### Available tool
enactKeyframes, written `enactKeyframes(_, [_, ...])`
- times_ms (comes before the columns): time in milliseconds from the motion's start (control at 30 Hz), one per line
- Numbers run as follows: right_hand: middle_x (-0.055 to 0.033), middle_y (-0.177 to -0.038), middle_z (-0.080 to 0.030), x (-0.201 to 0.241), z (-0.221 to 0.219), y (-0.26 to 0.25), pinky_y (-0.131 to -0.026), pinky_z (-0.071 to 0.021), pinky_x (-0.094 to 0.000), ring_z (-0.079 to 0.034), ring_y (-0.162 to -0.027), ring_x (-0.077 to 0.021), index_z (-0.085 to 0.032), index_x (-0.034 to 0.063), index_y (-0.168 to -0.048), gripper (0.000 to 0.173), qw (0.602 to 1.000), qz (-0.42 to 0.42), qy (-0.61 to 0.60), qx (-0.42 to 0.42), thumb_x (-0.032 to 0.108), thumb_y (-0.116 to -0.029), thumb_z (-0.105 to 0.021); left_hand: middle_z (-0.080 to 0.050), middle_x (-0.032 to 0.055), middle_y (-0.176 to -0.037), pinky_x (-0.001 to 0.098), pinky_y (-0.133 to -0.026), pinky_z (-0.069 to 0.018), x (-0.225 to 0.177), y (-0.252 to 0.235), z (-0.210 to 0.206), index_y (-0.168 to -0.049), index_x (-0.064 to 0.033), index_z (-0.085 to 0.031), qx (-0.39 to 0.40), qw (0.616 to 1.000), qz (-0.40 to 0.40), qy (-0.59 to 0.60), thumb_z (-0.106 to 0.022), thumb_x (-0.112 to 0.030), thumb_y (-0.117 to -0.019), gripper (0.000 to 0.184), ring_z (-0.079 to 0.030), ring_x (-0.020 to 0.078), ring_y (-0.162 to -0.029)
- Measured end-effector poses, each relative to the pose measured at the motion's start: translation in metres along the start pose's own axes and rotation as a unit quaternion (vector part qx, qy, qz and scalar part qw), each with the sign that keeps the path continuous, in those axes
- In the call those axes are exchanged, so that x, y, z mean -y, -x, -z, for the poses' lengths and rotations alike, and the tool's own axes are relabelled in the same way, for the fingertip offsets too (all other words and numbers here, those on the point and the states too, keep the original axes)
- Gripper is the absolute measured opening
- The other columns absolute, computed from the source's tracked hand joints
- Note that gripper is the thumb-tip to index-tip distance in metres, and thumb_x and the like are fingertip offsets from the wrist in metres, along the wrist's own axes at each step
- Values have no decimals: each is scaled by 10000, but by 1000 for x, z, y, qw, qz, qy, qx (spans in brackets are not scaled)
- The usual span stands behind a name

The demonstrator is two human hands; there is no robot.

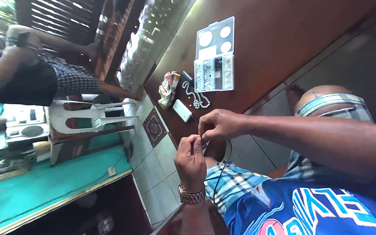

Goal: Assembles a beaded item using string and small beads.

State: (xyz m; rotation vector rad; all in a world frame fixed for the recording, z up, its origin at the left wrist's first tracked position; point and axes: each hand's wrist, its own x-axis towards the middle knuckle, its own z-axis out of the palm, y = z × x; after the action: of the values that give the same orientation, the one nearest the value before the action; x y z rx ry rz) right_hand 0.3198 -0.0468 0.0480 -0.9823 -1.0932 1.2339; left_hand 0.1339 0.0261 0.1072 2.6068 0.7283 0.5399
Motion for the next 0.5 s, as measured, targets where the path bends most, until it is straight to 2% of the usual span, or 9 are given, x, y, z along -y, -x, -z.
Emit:
enactKeyframes(67, [-1, -806, -693, 0, 3, 0, -662, -525, -267, -618, -702, -46, -747, 76, -953, 91, 999, 5, 27, -26, 164, -951, -726, -697, 11, -899, 202, -790, -589, -1, -2, -4, -968, -5, -717, -1, 998, 32, 55, -611, -99, -990, 143, -678, 44, -846])
enactKeyframes(167, [1, -870, -723, -2, 4, 3, -734, -551, -318, -654, -785, -62, -762, 94, -966, 77, 997, 10, 57, -46, 154, -939, -722, -695, 7, -877, 213, -718, -597, 0, -5, -11, -966, 1, -695, 1, 989, 63, 134, -605, -51, -983, 106, -675, 52, -776])
enactKeyframes(333, [2, -898, -718, -10, 7, 8, -746, -552, -267, -650, -797, -43, -765, 78, -953, 101, 993, 49, 56, -90, 147, -966, -692, -674, -2, -818, 210, -667, -571, 1, -12, -21, -973, -4, -670, 13, 969, 100, 227, -561, -26, -1004, 115, -644, 60, -700])
enactKeyframes(500, [14, -873, -693, -11, 18, 14, -716, -540, -279, -633, -777, -51, -746, 93, -917, 108, 984, 50, 68, -154, 142, -968, -665, -658, -6, -777, 238, -674, -569, 15, -37, -41, -978, -24, -639, 1, 938, 158, 308, -514, -31, -1023, 133, -638, 76, -686])
